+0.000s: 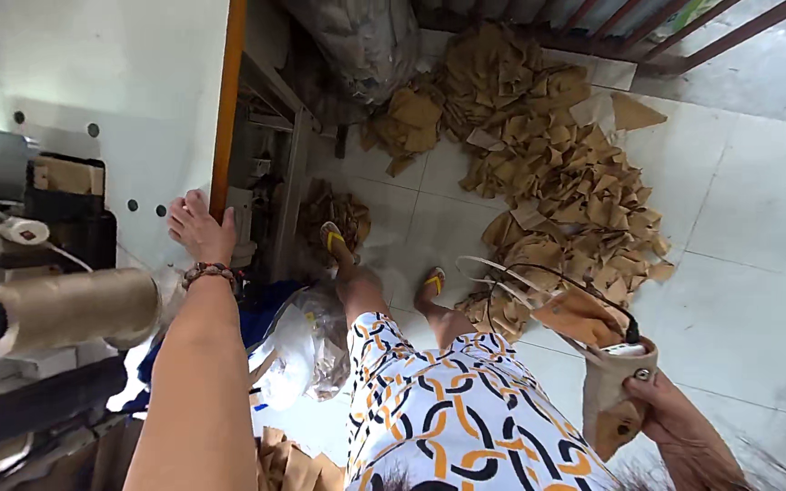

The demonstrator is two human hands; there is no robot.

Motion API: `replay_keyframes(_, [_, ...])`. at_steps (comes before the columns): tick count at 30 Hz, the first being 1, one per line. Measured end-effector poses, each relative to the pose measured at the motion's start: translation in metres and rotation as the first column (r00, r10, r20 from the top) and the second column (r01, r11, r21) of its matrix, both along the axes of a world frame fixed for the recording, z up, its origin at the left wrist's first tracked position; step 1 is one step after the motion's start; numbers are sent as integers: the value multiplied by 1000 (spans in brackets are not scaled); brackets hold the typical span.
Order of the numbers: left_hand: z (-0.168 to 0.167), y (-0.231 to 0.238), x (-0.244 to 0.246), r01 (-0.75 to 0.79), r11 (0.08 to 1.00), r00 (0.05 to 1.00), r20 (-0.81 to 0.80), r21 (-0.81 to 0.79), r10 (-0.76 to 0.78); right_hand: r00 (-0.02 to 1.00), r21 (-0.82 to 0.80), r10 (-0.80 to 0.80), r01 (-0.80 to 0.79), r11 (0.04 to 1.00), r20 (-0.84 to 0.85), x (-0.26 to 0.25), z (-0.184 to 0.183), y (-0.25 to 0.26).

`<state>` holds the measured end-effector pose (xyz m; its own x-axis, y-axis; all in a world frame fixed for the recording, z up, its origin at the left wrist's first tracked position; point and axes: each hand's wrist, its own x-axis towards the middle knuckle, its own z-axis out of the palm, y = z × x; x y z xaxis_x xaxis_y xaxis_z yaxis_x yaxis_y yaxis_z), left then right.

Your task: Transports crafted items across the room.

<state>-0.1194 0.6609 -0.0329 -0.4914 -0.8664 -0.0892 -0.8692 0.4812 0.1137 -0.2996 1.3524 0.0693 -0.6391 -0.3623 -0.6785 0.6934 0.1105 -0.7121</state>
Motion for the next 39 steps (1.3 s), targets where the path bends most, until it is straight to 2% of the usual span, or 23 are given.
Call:
replay_keyframes(2, [-2, 0, -3, -7, 999, 1000, -29, -32, 6, 999, 41, -46, 46, 998, -2, 7, 0, -12])
replay_keyframes(5, [-14, -4, -1, -23, 996, 1000, -6, -89, 22, 991, -4, -132, 132, 991, 10, 18, -11, -32])
replay_keyframes(8, [-17, -7, 2, -26, 996, 999, 17, -81, 28, 977, -48, -214, 214, 976, -1, 30, -24, -63])
replay_keyframes(13, [-19, -7, 0, -15, 992, 997, 75, -126, 24, 944, -43, -329, 329, 943, 21, 56, -10, -91])
replay_keyframes(16, [-19, -5, -2, -36, 989, 992, 112, -141, 52, 913, 28, -408, 408, 913, 10, 68, 3, -90])
replay_keyframes(18, [-23, -6, 0, -39, 986, 991, 121, -161, 59, 891, -8, -454, 454, 891, 10, 81, -6, -68])
replay_keyframes(27, [-31, -9, 6, -38, 980, 995, 81, -194, 55, 869, -25, -475, 476, 879, -137, 74, 6, -34])
replay_keyframes(34, [-20, -3, 3, -30, 990, 998, 59, -136, 38, 842, -16, -490, 500, 866, -227, 60, 1, -17])
replay_keyframes(39, [-26, -7, 7, -28, 986, 998, 47, -164, 36, 837, -31, -493, 501, 865, -239, 53, -5, -5])
